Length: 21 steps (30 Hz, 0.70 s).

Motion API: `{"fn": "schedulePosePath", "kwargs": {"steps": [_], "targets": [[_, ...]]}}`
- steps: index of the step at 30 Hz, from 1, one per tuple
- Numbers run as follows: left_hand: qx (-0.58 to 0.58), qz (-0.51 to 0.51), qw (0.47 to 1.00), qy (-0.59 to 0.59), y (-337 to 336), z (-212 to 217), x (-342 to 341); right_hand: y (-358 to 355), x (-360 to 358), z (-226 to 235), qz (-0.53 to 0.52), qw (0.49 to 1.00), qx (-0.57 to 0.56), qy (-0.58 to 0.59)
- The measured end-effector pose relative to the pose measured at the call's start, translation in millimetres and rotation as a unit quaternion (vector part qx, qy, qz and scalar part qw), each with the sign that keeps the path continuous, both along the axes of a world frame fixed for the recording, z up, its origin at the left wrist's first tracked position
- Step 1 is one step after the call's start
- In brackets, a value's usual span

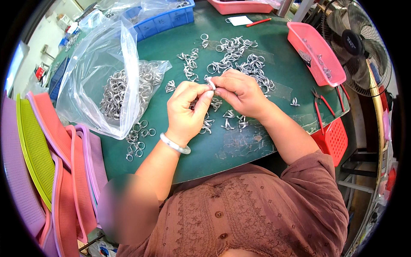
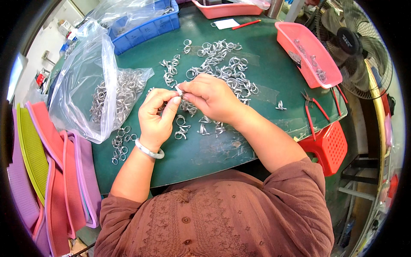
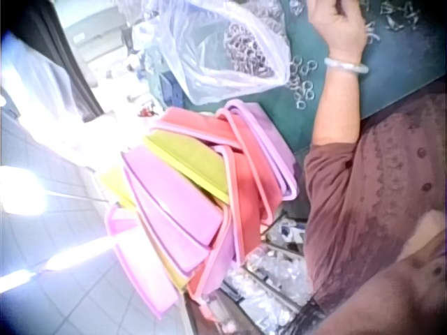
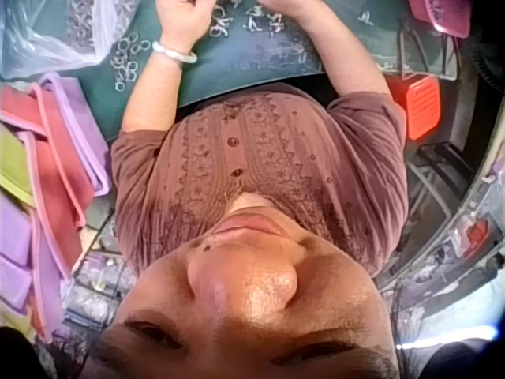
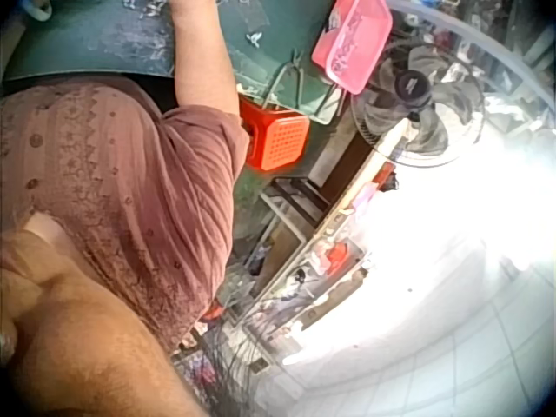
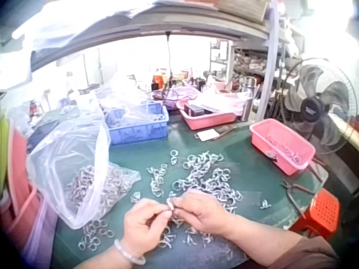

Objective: The person sits at a green workbench and repeatedly picks up small silver metal rings and triangular components. They interlock the parts by hand and place the assembled units into a pink tray. The process is continuous and repetitive throughout the clip.

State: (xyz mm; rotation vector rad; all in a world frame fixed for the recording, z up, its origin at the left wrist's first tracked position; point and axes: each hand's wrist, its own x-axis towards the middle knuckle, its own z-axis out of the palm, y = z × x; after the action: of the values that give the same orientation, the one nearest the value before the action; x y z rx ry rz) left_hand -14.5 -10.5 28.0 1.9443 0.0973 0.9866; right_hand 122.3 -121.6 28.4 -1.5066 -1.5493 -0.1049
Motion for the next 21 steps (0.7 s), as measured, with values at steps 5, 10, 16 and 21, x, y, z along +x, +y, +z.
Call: {"fn": "schedulePosePath", "kwargs": {"steps": [5, 10, 16, 21], "targets": [[-0.078, -0.017, 0.997, 0.02, 3, -9, 1, -3, -1, 0, -0.007, 0.999, -0.006, 0.033], [-0.209, -0.052, 0.975, 0.055, 3, -16, 2, -4, -6, -1, -0.012, 0.998, 0.003, 0.058], [-0.252, -0.079, 0.962, 0.073, 1, -13, 2, -2, -8, 2, -0.023, 0.998, 0.049, 0.012], [-0.231, -0.087, 0.967, 0.068, 2, -17, 3, -1, -8, 3, -0.015, 0.997, 0.068, -0.025]]}}
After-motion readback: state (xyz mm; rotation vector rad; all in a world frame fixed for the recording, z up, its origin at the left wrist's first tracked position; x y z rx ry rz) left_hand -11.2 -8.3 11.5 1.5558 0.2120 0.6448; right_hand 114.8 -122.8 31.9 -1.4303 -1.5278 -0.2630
